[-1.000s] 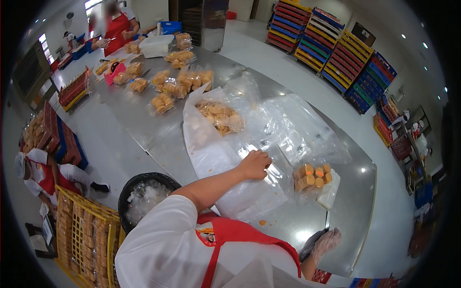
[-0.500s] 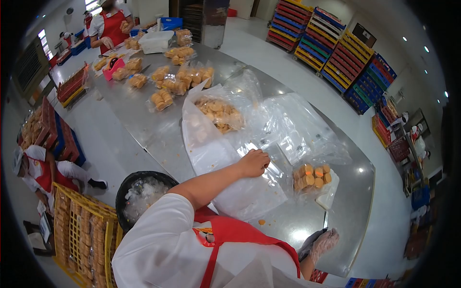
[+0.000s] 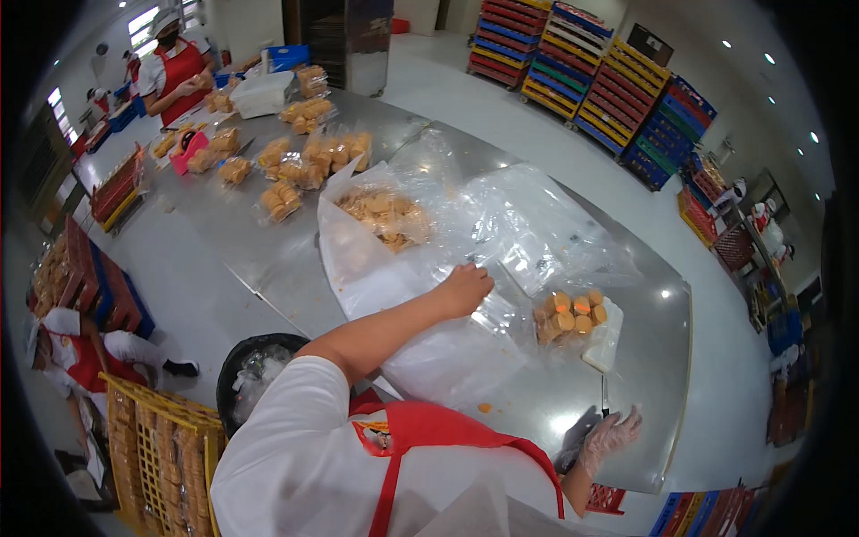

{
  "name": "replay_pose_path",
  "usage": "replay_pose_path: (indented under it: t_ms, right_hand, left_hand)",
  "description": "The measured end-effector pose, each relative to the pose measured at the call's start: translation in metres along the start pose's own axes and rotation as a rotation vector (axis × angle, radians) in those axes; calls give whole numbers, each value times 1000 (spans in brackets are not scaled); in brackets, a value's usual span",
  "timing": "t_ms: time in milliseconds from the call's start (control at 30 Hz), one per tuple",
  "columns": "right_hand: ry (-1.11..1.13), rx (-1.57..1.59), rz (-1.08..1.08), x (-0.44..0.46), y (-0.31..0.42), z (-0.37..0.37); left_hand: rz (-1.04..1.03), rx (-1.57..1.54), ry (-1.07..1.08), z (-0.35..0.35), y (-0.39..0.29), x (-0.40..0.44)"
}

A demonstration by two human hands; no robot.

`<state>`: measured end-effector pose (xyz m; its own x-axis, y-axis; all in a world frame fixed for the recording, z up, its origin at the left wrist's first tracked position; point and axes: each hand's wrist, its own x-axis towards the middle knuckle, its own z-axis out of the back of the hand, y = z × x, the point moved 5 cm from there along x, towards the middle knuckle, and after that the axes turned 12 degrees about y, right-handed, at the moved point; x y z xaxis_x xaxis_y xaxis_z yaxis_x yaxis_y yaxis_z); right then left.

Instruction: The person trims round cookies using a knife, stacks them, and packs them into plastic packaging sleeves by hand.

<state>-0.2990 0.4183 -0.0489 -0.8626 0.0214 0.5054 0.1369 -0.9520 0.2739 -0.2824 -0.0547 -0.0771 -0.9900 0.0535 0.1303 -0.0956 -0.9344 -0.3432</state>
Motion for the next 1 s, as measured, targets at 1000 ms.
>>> replay_pose_path:
  t_ms: [1000]
  right_hand:
    - [1020, 1625, -28, 7, 278, 65]
  left_hand:
    - [-165, -733, 45, 59, -136, -120]
